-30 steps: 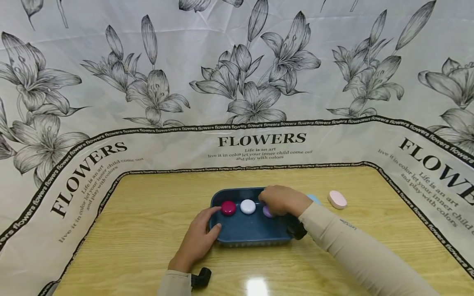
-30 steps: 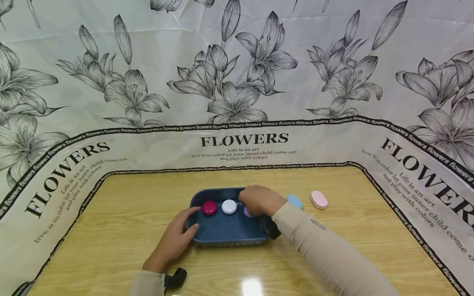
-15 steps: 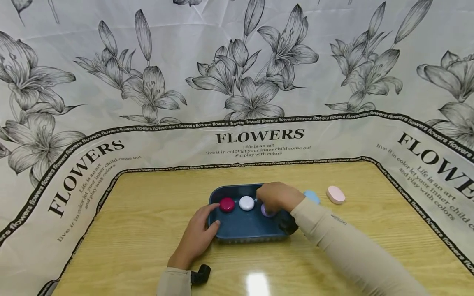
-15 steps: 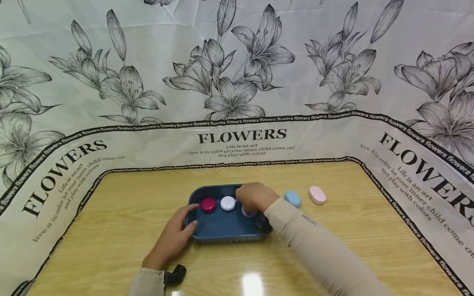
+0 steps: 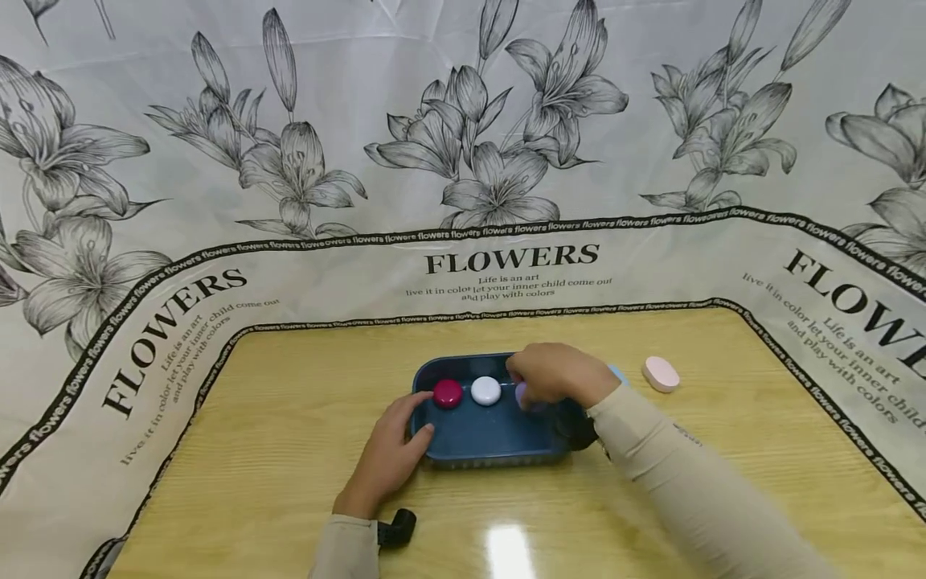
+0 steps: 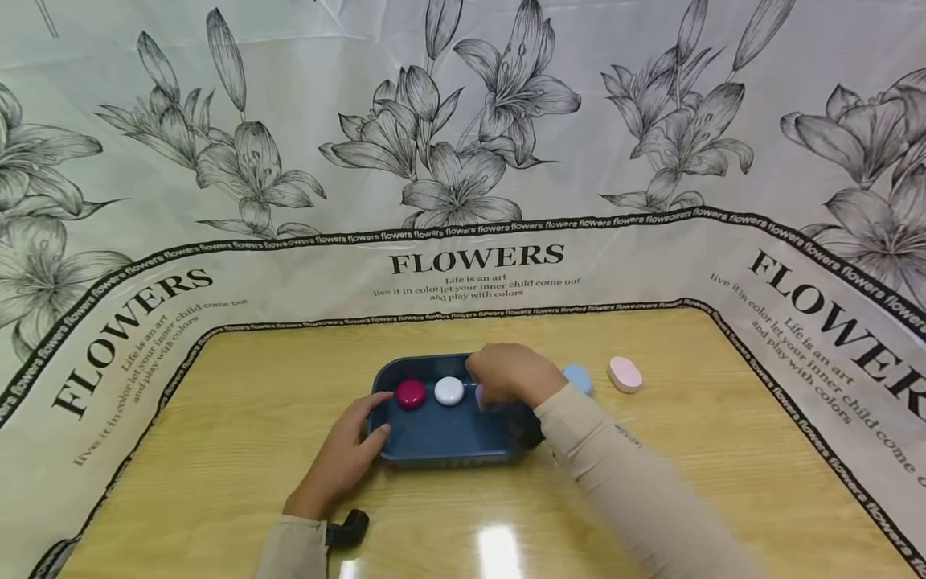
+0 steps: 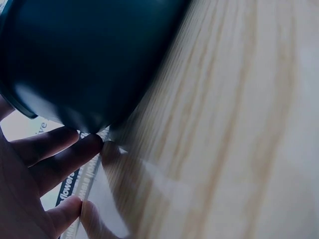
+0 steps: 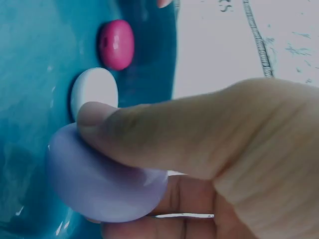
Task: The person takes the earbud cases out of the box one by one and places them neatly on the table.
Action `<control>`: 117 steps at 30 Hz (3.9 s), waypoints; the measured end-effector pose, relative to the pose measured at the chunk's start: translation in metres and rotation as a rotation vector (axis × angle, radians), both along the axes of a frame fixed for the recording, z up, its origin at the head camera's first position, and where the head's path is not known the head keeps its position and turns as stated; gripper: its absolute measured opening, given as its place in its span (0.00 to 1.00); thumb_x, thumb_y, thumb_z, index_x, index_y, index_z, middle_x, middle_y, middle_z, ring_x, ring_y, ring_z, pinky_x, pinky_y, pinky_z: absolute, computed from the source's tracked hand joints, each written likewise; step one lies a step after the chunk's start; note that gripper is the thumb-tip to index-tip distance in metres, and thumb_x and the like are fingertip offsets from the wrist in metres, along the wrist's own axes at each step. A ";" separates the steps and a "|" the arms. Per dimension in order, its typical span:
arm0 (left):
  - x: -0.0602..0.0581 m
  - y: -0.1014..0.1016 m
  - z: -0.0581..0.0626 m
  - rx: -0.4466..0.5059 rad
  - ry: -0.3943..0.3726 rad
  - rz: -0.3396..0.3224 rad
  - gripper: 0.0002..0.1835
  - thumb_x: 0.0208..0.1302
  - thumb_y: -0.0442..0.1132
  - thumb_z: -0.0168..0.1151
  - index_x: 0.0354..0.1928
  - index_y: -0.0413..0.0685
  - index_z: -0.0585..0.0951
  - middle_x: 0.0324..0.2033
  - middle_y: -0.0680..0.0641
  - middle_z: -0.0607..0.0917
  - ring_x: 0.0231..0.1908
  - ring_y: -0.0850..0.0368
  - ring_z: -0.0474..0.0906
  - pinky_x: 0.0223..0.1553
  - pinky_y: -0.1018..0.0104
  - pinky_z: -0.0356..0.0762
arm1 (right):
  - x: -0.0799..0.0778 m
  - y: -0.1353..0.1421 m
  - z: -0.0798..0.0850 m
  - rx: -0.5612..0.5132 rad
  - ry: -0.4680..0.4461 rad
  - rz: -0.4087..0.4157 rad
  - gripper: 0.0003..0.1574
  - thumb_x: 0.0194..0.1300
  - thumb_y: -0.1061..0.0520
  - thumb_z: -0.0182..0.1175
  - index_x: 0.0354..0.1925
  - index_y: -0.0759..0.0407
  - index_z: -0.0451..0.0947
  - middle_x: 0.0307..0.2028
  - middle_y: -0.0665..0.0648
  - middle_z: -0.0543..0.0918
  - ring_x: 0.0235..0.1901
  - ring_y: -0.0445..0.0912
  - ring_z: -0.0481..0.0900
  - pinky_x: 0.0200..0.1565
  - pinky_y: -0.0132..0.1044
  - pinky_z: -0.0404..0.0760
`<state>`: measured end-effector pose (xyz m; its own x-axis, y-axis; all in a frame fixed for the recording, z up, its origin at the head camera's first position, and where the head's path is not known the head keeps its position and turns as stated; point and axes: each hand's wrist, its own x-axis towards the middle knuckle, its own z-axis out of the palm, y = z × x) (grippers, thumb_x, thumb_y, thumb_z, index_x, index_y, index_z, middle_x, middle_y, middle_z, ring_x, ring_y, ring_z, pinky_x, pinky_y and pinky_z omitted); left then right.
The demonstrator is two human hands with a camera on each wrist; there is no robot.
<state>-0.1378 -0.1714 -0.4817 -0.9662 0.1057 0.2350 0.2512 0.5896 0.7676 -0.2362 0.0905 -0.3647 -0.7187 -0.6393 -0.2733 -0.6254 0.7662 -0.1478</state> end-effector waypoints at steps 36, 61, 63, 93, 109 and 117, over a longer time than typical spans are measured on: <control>0.010 -0.003 -0.004 0.001 -0.038 0.008 0.25 0.69 0.39 0.62 0.67 0.54 0.75 0.65 0.50 0.74 0.68 0.49 0.66 0.68 0.44 0.64 | 0.048 0.029 -0.050 -0.649 0.254 -0.191 0.25 0.69 0.50 0.65 0.62 0.51 0.79 0.52 0.52 0.82 0.45 0.45 0.80 0.46 0.45 0.80; 0.002 0.006 0.003 0.023 0.006 -0.003 0.24 0.69 0.40 0.62 0.67 0.52 0.75 0.65 0.49 0.74 0.68 0.50 0.67 0.68 0.46 0.64 | 0.054 0.068 -0.046 -0.867 0.341 -0.351 0.25 0.58 0.57 0.74 0.53 0.59 0.79 0.46 0.57 0.82 0.33 0.45 0.77 0.33 0.36 0.81; 0.003 0.007 0.002 0.021 -0.001 -0.007 0.24 0.70 0.40 0.61 0.67 0.53 0.75 0.66 0.49 0.74 0.68 0.50 0.66 0.68 0.45 0.64 | 0.056 0.074 -0.048 -0.874 0.367 -0.372 0.25 0.59 0.58 0.74 0.53 0.60 0.78 0.45 0.58 0.82 0.34 0.46 0.77 0.34 0.37 0.80; -0.002 0.001 0.002 0.002 0.025 0.007 0.24 0.69 0.40 0.62 0.67 0.54 0.76 0.65 0.50 0.75 0.68 0.48 0.67 0.68 0.44 0.63 | 0.052 0.102 -0.055 -0.951 0.520 -0.441 0.26 0.58 0.59 0.74 0.54 0.62 0.79 0.47 0.61 0.81 0.33 0.47 0.77 0.32 0.27 0.78; -0.003 0.001 0.003 0.005 0.043 -0.001 0.24 0.68 0.40 0.63 0.66 0.53 0.76 0.64 0.52 0.76 0.66 0.51 0.68 0.67 0.46 0.65 | 0.060 0.135 -0.055 -0.860 0.601 -0.487 0.36 0.62 0.62 0.69 0.68 0.58 0.74 0.48 0.62 0.80 0.29 0.41 0.76 0.31 0.19 0.73; -0.005 -0.004 0.003 -0.015 0.044 -0.003 0.24 0.68 0.41 0.62 0.66 0.56 0.76 0.64 0.54 0.76 0.66 0.52 0.68 0.67 0.46 0.65 | 0.064 0.144 -0.049 -0.799 0.456 -0.500 0.32 0.67 0.55 0.67 0.65 0.62 0.73 0.41 0.60 0.83 0.31 0.45 0.79 0.31 0.29 0.79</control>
<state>-0.1424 -0.1750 -0.4783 -0.9546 0.1129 0.2756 0.2865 0.6004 0.7466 -0.1719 0.2347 -0.4139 -0.8797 -0.1160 0.4611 -0.3879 0.7359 -0.5550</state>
